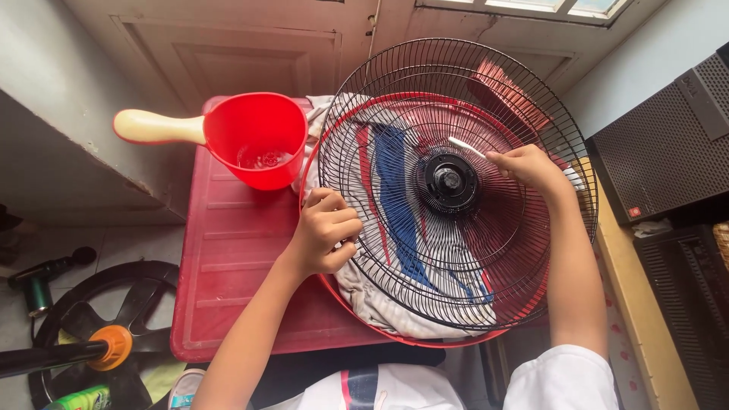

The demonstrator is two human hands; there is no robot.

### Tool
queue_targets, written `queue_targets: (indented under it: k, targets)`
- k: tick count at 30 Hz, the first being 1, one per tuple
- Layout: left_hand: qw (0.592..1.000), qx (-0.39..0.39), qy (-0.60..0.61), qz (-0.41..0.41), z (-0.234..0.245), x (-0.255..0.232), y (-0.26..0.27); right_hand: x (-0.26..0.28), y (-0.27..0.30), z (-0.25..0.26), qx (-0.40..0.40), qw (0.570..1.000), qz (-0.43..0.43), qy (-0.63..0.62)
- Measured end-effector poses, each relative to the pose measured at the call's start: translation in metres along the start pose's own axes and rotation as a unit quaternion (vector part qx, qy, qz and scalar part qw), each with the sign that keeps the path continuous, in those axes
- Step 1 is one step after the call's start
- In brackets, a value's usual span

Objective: Cleaning a fan grill using a toothbrush and soapy water

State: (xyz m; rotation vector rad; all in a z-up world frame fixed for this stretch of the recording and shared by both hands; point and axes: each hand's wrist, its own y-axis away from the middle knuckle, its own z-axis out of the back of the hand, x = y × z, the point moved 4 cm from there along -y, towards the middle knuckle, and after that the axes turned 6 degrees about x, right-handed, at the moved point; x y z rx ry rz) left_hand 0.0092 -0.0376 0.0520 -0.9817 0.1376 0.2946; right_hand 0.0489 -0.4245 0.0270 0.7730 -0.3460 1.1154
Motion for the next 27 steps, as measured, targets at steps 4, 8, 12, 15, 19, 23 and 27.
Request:
queue_targets:
  k: [4,8,12,15,19,23,27]
  targets:
    - [1.000,-0.002,-0.003,0.000,0.000,0.000,0.000,-0.027,-0.032,0.001,-0.076,0.994,0.034,0.066]
    - [1.000,0.001,-0.003,0.000,0.001,-0.001,-0.002,-0.041,-0.055,0.003,-0.170,0.981,0.017,0.095]
    - [1.000,0.001,0.001,-0.002,0.001,-0.001,0.000,-0.017,-0.027,0.004,-0.080,0.994,0.030,0.067]
    - [1.000,-0.002,-0.006,-0.001,0.001,-0.001,-0.002,-0.016,-0.018,0.005,0.005,0.999,0.034,0.006]
    - [1.000,-0.002,-0.006,0.003,0.000,0.000,-0.002,-0.038,-0.048,0.007,-0.113,0.988,0.060,0.083]
    - [1.000,0.000,-0.009,-0.002,0.000,-0.001,-0.003,-0.025,-0.044,0.011,-0.194,0.969,-0.001,0.152]
    - [1.000,-0.001,-0.007,-0.003,0.001,-0.002,-0.004,-0.032,-0.046,0.003,-0.159,0.978,-0.005,0.135]
